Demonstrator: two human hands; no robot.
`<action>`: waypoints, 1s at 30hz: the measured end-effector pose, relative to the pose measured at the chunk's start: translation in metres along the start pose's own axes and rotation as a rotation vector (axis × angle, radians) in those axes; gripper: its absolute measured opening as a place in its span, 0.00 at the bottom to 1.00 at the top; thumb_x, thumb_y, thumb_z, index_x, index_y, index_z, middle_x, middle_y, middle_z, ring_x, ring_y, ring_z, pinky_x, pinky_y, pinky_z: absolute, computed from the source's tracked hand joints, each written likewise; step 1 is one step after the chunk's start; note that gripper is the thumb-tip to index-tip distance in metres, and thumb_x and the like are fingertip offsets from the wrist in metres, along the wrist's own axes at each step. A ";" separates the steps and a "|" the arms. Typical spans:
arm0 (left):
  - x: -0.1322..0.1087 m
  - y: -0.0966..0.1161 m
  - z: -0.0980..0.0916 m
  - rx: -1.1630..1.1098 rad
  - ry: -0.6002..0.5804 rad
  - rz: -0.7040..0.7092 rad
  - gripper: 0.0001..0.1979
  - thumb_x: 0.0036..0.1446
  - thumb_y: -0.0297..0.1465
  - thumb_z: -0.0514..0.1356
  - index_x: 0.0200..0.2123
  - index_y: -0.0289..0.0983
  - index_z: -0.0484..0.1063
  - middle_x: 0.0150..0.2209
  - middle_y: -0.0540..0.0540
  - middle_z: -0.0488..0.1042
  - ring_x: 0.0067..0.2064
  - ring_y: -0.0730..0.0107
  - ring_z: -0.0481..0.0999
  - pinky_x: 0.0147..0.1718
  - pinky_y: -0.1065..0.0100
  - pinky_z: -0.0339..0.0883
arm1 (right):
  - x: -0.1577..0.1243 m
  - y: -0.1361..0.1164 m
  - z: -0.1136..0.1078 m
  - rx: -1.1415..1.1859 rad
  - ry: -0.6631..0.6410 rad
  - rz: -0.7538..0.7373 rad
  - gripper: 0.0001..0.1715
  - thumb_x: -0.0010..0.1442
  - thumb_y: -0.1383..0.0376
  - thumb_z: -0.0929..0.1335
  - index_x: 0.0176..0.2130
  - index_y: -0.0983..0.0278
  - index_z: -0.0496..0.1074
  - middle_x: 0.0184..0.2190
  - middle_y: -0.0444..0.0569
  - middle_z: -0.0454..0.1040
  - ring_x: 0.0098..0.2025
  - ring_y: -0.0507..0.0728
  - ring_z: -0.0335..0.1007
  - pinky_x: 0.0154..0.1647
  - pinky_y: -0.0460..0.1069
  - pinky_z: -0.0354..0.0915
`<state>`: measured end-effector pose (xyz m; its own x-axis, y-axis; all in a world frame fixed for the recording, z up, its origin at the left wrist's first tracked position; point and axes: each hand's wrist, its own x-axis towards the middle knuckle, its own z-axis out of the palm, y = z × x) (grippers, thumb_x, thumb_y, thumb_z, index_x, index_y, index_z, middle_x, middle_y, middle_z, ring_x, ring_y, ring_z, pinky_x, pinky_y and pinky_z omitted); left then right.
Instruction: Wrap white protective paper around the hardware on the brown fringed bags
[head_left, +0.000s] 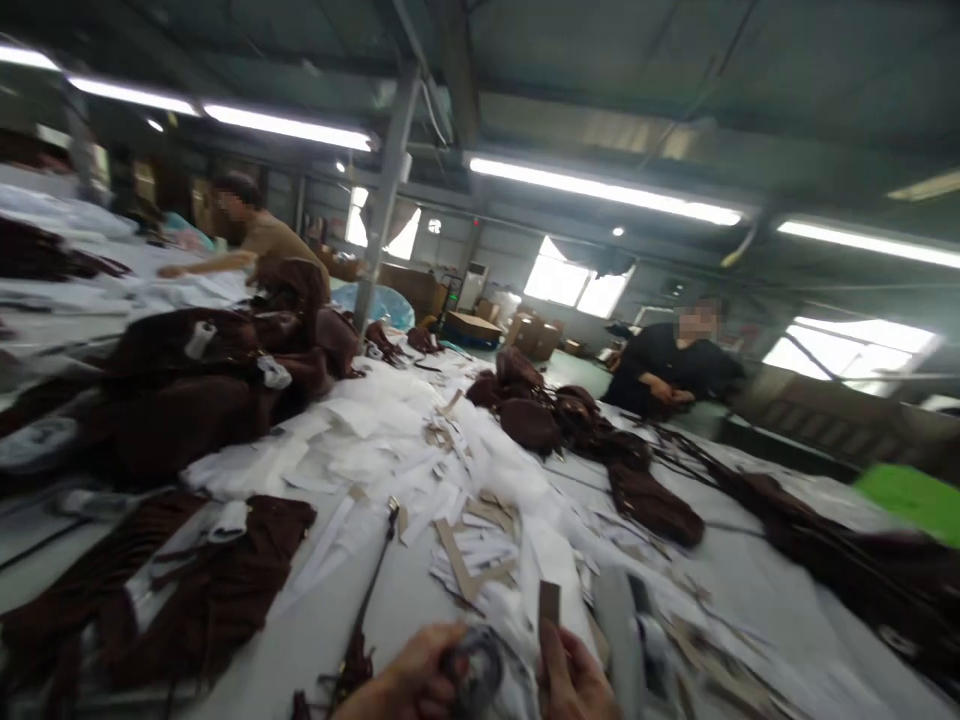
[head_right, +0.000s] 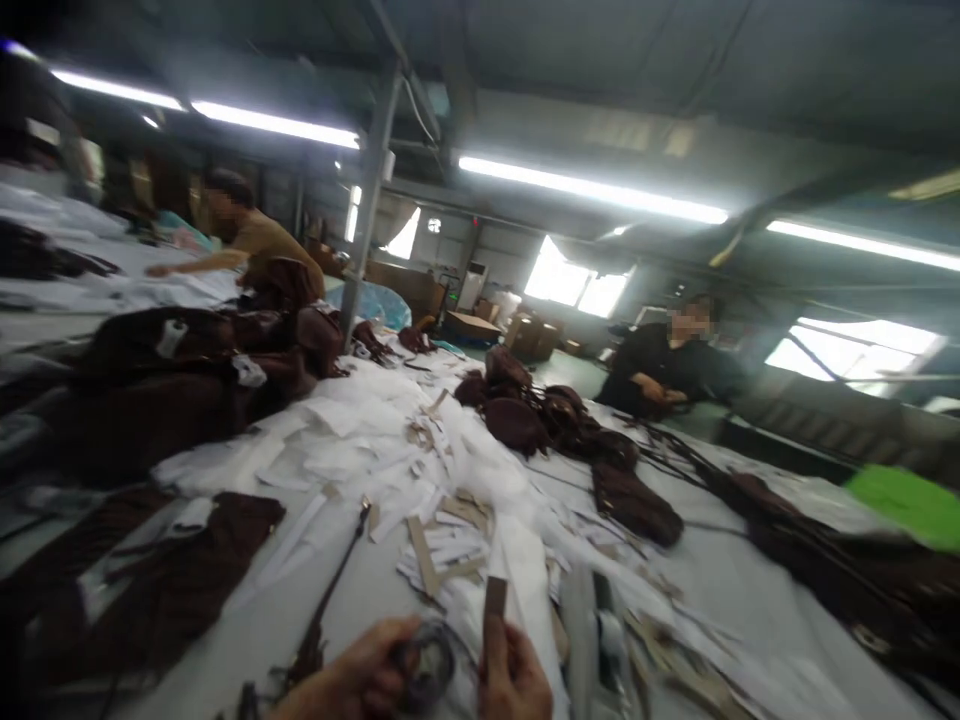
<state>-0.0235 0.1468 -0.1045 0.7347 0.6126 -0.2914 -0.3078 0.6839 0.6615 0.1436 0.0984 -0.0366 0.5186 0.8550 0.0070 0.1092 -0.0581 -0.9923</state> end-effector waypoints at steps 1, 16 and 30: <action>0.004 -0.005 -0.001 -0.026 0.028 -0.021 0.20 0.61 0.45 0.54 0.30 0.33 0.67 0.22 0.55 0.65 0.14 0.85 0.56 0.11 0.79 0.51 | -0.013 0.004 -0.003 -0.009 -0.035 0.019 0.34 0.40 0.37 0.70 0.28 0.65 0.72 0.12 0.37 0.61 0.14 0.49 0.55 0.15 0.44 0.52; -0.003 -0.016 0.006 0.011 0.160 0.107 0.24 0.46 0.51 0.63 0.24 0.36 0.63 0.15 0.60 0.60 0.10 0.89 0.45 0.09 0.79 0.30 | -0.060 0.044 0.019 -0.688 -0.047 -0.086 0.13 0.54 0.67 0.64 0.21 0.61 0.73 0.24 0.54 0.78 0.32 0.65 0.74 0.31 0.51 0.56; -0.002 -0.026 0.006 0.208 0.228 0.316 0.25 0.45 0.54 0.62 0.30 0.38 0.64 0.18 0.59 0.64 0.09 0.87 0.49 0.07 0.78 0.40 | -0.060 0.038 0.021 -0.476 -0.011 -0.065 0.19 0.55 0.60 0.65 0.16 0.61 0.69 0.18 0.49 0.74 0.24 0.58 0.68 0.26 0.49 0.51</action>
<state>-0.0138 0.1253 -0.1170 0.4646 0.8665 -0.1827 -0.3501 0.3692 0.8609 0.0986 0.0556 -0.0778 0.4894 0.8698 0.0631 0.5186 -0.2321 -0.8229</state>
